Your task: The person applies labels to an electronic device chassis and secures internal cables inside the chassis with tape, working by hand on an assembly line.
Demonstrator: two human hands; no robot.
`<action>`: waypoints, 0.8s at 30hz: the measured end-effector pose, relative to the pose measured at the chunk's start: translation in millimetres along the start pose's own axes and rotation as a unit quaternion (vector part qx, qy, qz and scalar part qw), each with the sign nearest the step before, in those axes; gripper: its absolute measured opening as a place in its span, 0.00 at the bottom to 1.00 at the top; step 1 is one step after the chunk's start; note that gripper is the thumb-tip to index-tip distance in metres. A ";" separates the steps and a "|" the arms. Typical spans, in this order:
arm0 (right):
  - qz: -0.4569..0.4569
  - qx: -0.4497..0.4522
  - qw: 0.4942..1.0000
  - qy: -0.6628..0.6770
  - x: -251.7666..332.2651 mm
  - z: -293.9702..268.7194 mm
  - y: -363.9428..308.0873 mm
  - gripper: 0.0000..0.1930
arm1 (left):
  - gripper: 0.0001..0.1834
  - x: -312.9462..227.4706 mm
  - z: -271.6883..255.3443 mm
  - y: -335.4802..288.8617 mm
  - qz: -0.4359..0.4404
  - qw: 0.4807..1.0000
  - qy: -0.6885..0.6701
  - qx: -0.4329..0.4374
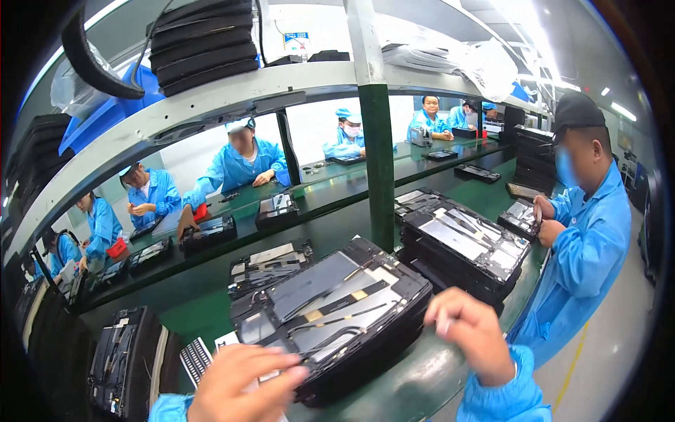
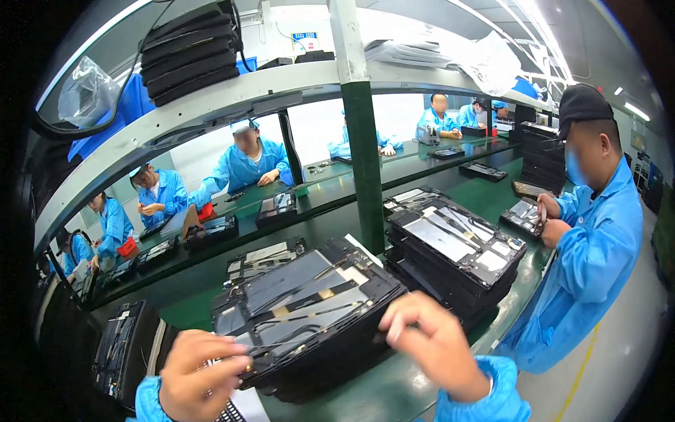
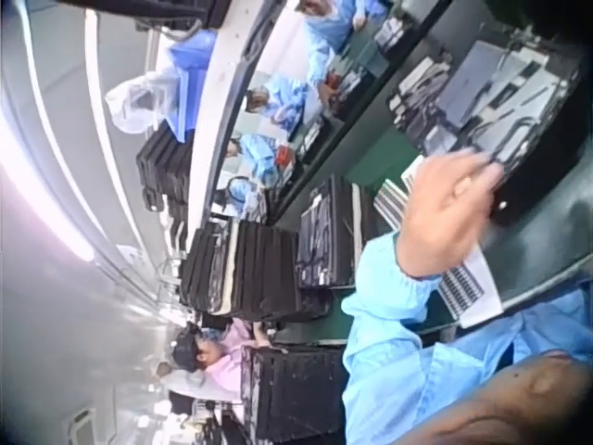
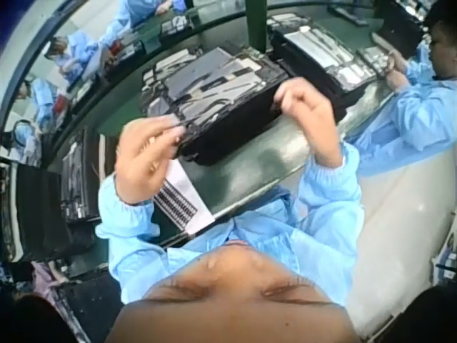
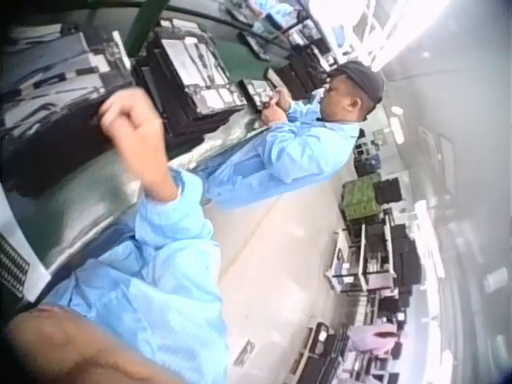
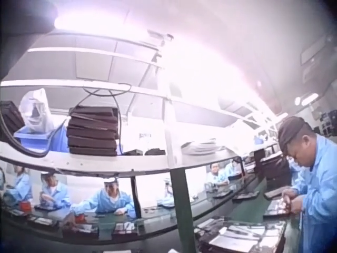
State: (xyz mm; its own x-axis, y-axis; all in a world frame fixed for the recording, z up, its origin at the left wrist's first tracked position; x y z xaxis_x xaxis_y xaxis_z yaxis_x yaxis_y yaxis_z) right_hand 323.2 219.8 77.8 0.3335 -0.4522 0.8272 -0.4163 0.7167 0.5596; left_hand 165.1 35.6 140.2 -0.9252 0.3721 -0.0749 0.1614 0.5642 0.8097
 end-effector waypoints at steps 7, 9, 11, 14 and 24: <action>0.003 0.016 0.998 -0.060 -41.2 -11.1 34.8 0.02 | 0.19 15.6 100.5 30.2 0.113 0.964 -0.087 0.224; -0.030 0.033 0.994 -0.099 -45.7 -9.8 36.9 0.01 | 0.19 13.5 97.9 30.1 0.105 0.969 -0.090 0.206; -0.008 0.043 0.993 -0.108 -42.8 -7.7 38.5 0.02 | 0.18 13.9 97.9 32.3 0.101 0.967 -0.095 0.214; -0.007 0.040 0.994 -0.102 -44.5 -8.5 41.2 0.02 | 0.18 15.7 99.6 32.4 0.097 0.971 -0.101 0.195; -0.034 0.015 0.990 -0.133 -42.7 -5.8 37.6 0.03 | 0.18 16.7 98.7 34.4 0.097 0.971 -0.102 0.194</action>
State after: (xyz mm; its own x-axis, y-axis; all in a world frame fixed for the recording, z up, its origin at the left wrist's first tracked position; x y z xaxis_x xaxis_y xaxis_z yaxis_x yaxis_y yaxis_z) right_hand 298.2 269.1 63.3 0.1280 -0.6263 0.7690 -0.4258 0.6656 0.6130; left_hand 189.1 133.9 109.3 -0.7832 0.6153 -0.0890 0.4797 0.6891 0.5431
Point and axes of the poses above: each hand's wrist, its own y-axis towards the middle knuckle, its own z-axis out of the palm, x = y × z, the point moved 5 cm from there along y, towards the middle knuckle, and after that the axes turned 12 degrees about -x, right-handed, at the moved point
